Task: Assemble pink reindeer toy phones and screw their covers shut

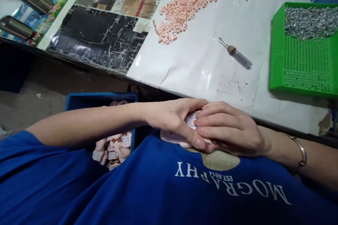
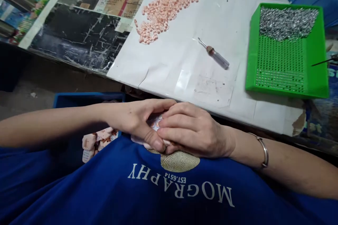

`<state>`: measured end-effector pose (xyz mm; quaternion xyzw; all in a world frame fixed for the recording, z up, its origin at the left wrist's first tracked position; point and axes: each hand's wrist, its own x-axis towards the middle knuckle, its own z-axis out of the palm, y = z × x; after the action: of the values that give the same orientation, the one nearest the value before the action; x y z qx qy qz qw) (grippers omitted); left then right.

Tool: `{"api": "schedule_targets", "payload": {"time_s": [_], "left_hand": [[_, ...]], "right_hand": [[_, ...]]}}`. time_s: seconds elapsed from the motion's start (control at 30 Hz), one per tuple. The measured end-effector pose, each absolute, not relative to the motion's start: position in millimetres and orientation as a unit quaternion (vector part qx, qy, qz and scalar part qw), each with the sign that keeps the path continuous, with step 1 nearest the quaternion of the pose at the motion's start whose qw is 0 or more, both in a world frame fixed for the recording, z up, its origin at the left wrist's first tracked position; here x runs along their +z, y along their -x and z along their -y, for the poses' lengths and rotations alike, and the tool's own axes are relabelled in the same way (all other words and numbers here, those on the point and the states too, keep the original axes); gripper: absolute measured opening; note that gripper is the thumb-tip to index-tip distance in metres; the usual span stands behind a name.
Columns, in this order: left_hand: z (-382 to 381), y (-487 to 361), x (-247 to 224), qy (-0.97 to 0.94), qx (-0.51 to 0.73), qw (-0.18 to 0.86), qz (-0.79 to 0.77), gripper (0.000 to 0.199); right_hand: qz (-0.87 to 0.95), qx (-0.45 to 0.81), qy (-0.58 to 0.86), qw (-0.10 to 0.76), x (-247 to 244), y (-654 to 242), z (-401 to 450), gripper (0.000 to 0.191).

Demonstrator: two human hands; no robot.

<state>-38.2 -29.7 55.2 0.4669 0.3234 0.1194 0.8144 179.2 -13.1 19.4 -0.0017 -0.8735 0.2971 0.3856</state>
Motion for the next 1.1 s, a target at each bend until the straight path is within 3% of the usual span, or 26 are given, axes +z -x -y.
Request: {"api": "schedule_targets", "payload": {"time_s": [0.27,0.53,0.73,0.83,0.97,1.1], "left_hand": [[56,32,68,-0.535,0.153,0.749,-0.361,0.048],[45,42,58,-0.482,0.142,0.793,-0.343,0.047],[14,44,24,-0.346,0.27,0.841,-0.317,0.052],[5,42,8,-0.328,0.296,0.844,-0.305,0.059],[3,42,-1,-0.305,0.311,0.848,-0.3,0.064],[1,44,2,-0.286,0.335,0.844,-0.307,0.057]], "right_hand": [[0.923,0.186,-0.056,0.333,46,-183,19,0.015],[0.887,0.311,-0.032,0.339,37,-173,13,0.013],[0.778,0.494,0.189,0.339,22,-177,-23,0.042],[0.727,0.499,0.277,0.381,16,-187,-39,0.041],[0.806,0.305,0.364,0.352,13,-205,-63,0.033],[0.885,0.056,0.412,0.211,1,-217,-95,0.036]]}}
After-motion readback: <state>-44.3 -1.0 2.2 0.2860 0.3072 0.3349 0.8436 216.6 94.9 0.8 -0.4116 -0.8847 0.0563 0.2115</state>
